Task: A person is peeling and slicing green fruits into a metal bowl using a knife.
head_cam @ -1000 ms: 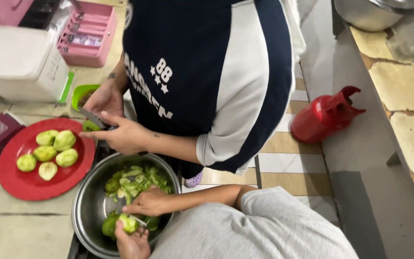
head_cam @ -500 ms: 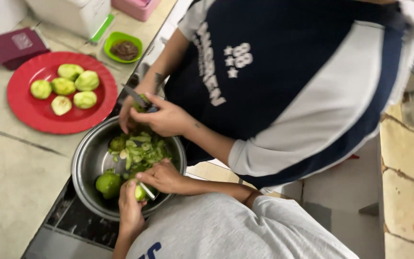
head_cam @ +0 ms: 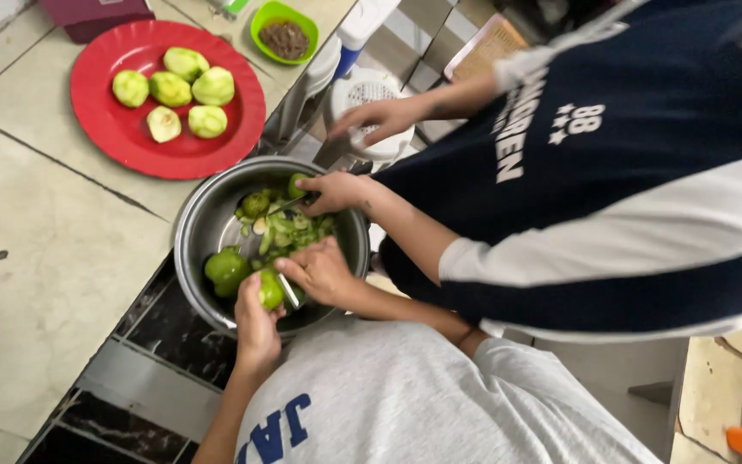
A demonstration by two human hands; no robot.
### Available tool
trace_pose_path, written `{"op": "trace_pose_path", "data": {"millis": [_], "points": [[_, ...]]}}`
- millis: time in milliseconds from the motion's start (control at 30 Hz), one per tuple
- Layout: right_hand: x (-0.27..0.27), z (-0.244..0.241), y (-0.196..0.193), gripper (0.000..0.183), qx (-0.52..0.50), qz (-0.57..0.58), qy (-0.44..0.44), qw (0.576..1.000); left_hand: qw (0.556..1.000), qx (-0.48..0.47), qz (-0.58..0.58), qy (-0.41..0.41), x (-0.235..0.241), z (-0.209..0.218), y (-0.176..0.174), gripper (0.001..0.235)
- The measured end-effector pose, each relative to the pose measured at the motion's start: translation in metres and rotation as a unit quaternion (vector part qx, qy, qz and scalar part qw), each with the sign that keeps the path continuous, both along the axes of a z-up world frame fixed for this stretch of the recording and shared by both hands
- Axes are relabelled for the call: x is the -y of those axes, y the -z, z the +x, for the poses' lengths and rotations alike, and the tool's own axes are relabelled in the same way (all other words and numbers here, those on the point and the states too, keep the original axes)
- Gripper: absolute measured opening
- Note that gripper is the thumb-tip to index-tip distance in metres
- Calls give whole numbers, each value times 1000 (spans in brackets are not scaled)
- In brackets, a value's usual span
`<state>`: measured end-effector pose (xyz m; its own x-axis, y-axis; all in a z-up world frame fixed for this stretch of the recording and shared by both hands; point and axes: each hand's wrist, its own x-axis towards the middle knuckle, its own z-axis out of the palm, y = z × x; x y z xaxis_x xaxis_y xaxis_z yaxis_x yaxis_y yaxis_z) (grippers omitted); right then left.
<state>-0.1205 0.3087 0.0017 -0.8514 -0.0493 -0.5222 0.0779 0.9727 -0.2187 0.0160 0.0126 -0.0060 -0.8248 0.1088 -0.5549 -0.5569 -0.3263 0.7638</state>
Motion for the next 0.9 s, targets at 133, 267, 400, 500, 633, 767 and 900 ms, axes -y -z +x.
{"op": "trace_pose_path", "data": {"millis": [133,267,400,500,633,767,900], "points": [[2,-3,6,70,0,-29,-62,998,997,-49,-49,17,-3,-9,-26,39],[-5,-8,38,95,-20,-31,-134,990,1000,-15,-12,-6,-10,-12,-43,15],[102,114,-48,54,-428,-145,67,890,986,-87,-145,16,-13,-13,-54,33],[108,112,-67,60,-351,-120,39,928,994,-19,-108,14,-18,-18,-50,50],[128,111,-79,68,-344,-124,39,930,976,-147,-150,62,-20,-17,-50,55],[135,110,-77,64,-419,-86,-12,904,960,-202,-184,56,-18,-14,-54,47],[142,107,-84,56,-468,-62,-29,881,957,-208,-197,43,-14,-4,-17,48]]}}
